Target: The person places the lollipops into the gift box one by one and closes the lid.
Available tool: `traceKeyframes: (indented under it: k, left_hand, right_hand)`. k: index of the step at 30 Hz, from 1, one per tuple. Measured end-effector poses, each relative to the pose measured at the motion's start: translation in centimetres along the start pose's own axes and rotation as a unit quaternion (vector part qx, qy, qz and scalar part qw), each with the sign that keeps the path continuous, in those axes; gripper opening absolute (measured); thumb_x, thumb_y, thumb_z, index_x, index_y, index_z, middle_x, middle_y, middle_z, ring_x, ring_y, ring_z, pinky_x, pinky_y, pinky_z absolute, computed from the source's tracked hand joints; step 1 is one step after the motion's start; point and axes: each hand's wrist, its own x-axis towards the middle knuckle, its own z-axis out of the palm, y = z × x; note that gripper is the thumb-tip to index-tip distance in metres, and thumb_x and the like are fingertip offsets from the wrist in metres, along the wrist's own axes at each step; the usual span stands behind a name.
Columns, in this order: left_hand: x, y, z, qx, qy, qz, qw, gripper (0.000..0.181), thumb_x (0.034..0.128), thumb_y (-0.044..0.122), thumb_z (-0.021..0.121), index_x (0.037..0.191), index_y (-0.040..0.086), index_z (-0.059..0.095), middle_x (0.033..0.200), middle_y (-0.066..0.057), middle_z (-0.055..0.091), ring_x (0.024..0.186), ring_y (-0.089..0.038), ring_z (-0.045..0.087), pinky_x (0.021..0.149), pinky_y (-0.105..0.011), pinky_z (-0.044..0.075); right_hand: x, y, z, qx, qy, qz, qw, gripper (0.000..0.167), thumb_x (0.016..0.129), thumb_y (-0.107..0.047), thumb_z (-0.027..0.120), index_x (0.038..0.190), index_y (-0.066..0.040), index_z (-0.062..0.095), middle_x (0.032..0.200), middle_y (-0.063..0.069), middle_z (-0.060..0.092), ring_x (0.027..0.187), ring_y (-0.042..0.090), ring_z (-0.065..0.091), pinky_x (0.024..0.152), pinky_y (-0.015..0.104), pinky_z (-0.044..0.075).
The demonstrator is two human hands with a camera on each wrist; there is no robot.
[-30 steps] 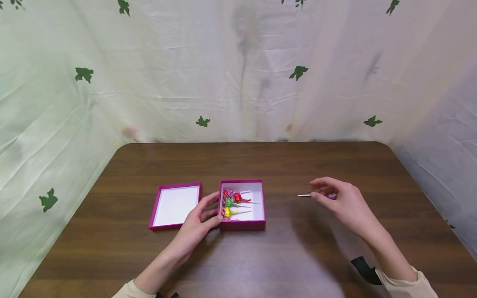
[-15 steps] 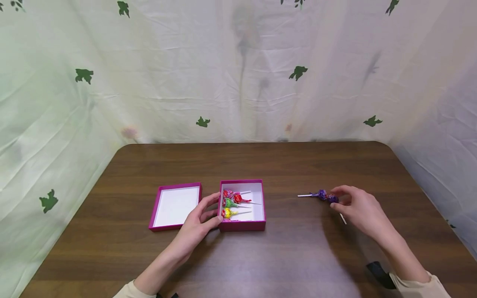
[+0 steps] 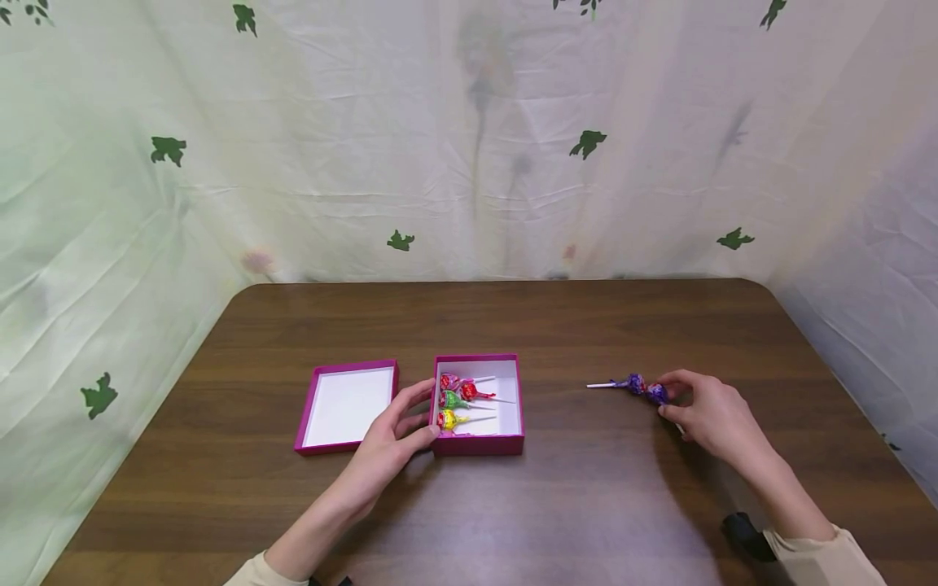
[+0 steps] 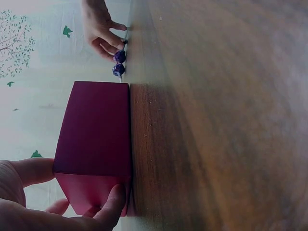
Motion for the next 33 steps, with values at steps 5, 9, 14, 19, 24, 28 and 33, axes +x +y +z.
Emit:
traceKeyframes:
  k: [5, 9, 14, 19, 24, 28, 33]
  left_hand:
    - [0.0, 0.0, 0.0, 0.002, -0.001, -0.002, 1.0000, 0.057, 0.0933, 0.008, 0.062, 0.147, 0.019, 0.044, 0.149, -0.008, 0.039, 0.128, -0.035, 0.047, 0.097, -0.047, 0.046]
    - [-0.1, 0.0, 0.0, 0.005, -0.001, -0.007, 1.0000, 0.058, 0.0931, 0.008, 0.062, 0.147, 0.019, 0.044, 0.150, -0.008, 0.039, 0.128, -0.034, 0.047, 0.097, -0.047, 0.046]
    - [-0.1, 0.1, 0.0, 0.009, 0.001, -0.006, 0.9999, 0.058, 0.0933, 0.009, 0.061, 0.147, 0.019, 0.043, 0.150, -0.008, 0.038, 0.128, -0.035, 0.046, 0.097, -0.048, 0.046]
    - [0.0, 0.2, 0.0, 0.009, 0.002, -0.004, 1.0000, 0.058, 0.0931, 0.008, 0.062, 0.147, 0.020, 0.043, 0.151, -0.008, 0.038, 0.129, -0.036, 0.046, 0.098, -0.048, 0.045]
    - [0.0, 0.1, 0.0, 0.007, 0.003, -0.001, 1.0000, 0.058, 0.0927, 0.007, 0.062, 0.147, 0.019, 0.044, 0.150, -0.008, 0.038, 0.128, -0.036, 0.046, 0.098, -0.047, 0.045]
    - [0.0, 0.1, 0.0, 0.010, 0.004, -0.003, 0.9999, 0.058, 0.0928, 0.008, 0.062, 0.147, 0.019, 0.044, 0.151, -0.008, 0.038, 0.128, -0.036, 0.046, 0.098, -0.048, 0.046]
    - [0.0, 0.1, 0.0, 0.012, 0.003, -0.008, 0.9999, 0.058, 0.0931, 0.009, 0.062, 0.147, 0.020, 0.044, 0.151, -0.008, 0.037, 0.129, -0.036, 0.045, 0.097, -0.048, 0.046]
  right_hand:
    - [-0.1, 0.2, 0.1, 0.013, -0.005, 0.003, 0.9999, 0.034, 0.090, -0.013, 0.070, 0.121, 0.001, 0.062, 0.099, 0.013, 0.067, 0.055, 0.017, 0.062, 0.051, 0.033, 0.050]
    - [-0.4, 0.5, 0.0, 0.020, -0.003, 0.005, 0.9998, 0.033, 0.091, -0.012, 0.068, 0.121, 0.002, 0.062, 0.097, 0.012, 0.067, 0.057, 0.017, 0.062, 0.050, 0.031, 0.051]
    - [-0.6, 0.5, 0.1, 0.009, 0.018, -0.008, 0.9998, 0.034, 0.091, -0.016, 0.070, 0.121, -0.003, 0.063, 0.097, 0.008, 0.069, 0.062, 0.015, 0.062, 0.053, 0.030, 0.046]
    - [-0.8, 0.0, 0.3, 0.000, 0.053, -0.041, 0.9978, 0.032, 0.090, -0.018, 0.073, 0.119, -0.008, 0.066, 0.096, 0.004, 0.070, 0.076, 0.012, 0.064, 0.058, 0.028, 0.044]
    - [-0.9, -1.2, 0.4, 0.027, 0.076, -0.073, 0.9941, 0.033, 0.088, -0.015, 0.074, 0.119, -0.008, 0.065, 0.099, 0.006, 0.071, 0.080, 0.008, 0.064, 0.059, 0.025, 0.050]
    - [-1.1, -2.2, 0.7, 0.057, 0.080, -0.098, 0.9903, 0.032, 0.088, -0.012, 0.075, 0.118, -0.010, 0.065, 0.097, 0.005, 0.071, 0.079, 0.005, 0.064, 0.058, 0.025, 0.051]
    - [-1.1, -3.1, 1.5, 0.096, 0.076, -0.151, 0.9809, 0.030, 0.087, -0.006, 0.074, 0.114, -0.016, 0.065, 0.090, 0.000, 0.069, 0.077, 0.008, 0.063, 0.064, 0.023, 0.052]
